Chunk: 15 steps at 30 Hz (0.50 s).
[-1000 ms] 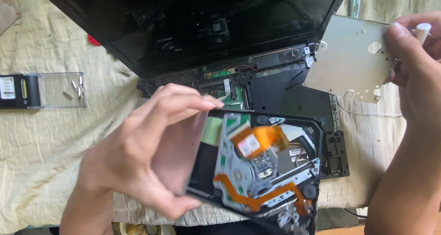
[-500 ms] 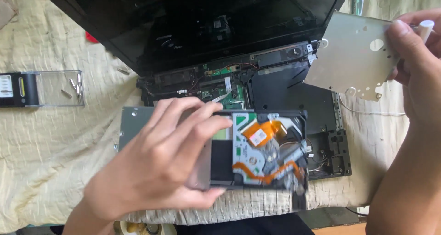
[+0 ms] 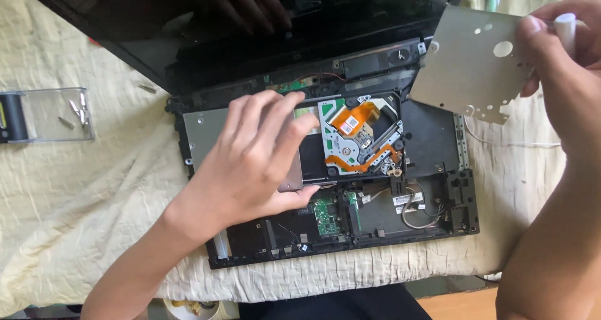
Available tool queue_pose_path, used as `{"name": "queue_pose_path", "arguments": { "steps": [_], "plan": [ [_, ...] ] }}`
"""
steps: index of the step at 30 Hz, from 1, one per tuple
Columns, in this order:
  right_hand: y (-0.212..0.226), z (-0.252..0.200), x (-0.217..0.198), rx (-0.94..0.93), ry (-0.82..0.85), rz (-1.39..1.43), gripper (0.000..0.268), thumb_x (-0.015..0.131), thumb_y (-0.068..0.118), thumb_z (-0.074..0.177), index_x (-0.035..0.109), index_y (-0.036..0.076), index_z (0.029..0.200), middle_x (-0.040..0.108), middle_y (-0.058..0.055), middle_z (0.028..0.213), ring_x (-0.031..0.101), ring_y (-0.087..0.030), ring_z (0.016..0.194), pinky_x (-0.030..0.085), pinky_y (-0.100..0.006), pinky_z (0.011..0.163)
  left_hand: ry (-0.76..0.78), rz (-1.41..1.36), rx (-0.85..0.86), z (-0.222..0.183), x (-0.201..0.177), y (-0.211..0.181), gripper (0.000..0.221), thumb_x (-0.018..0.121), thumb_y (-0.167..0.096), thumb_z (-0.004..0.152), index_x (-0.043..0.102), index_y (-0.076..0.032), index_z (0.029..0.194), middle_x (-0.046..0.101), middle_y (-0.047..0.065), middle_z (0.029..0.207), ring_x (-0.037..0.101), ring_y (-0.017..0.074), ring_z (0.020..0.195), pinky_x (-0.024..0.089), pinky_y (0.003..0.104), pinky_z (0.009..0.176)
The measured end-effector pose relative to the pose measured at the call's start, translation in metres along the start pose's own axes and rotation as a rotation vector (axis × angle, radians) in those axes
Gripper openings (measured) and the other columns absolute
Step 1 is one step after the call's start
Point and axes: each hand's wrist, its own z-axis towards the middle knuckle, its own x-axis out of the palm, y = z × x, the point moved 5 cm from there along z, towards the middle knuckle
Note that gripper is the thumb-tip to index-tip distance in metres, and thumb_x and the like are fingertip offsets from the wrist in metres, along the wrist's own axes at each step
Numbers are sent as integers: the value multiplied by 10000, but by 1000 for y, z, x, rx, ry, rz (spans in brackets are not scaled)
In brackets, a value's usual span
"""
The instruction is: Repairing a laptop by removing internal components and reconnecting internal cables using a small tool.
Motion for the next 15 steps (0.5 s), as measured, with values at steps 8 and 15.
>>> {"name": "queue_pose_path", "arguments": {
  "steps": [8,15],
  "plan": [
    [-3,0,5,76,84,-148,154,663,29,1338,616,-116,1320,639,-249,988,632,-286,793,488,-354,616,112,-181,-36,9,-2,-3,1050,913,-527,789,334,-40,1516,409,227,1544,399,423,1420,407,560,1113],
    [-326,41,-20,815,26,-70,89,496,372,1121,486,306,1062,485,102,867,435,-65,599,342,-302,423,-58,-134,15,17,19,-5,954,941,-576,860,451,-32,1471,536,190,1466,494,366,1355,427,517,1086]
  ]
}}
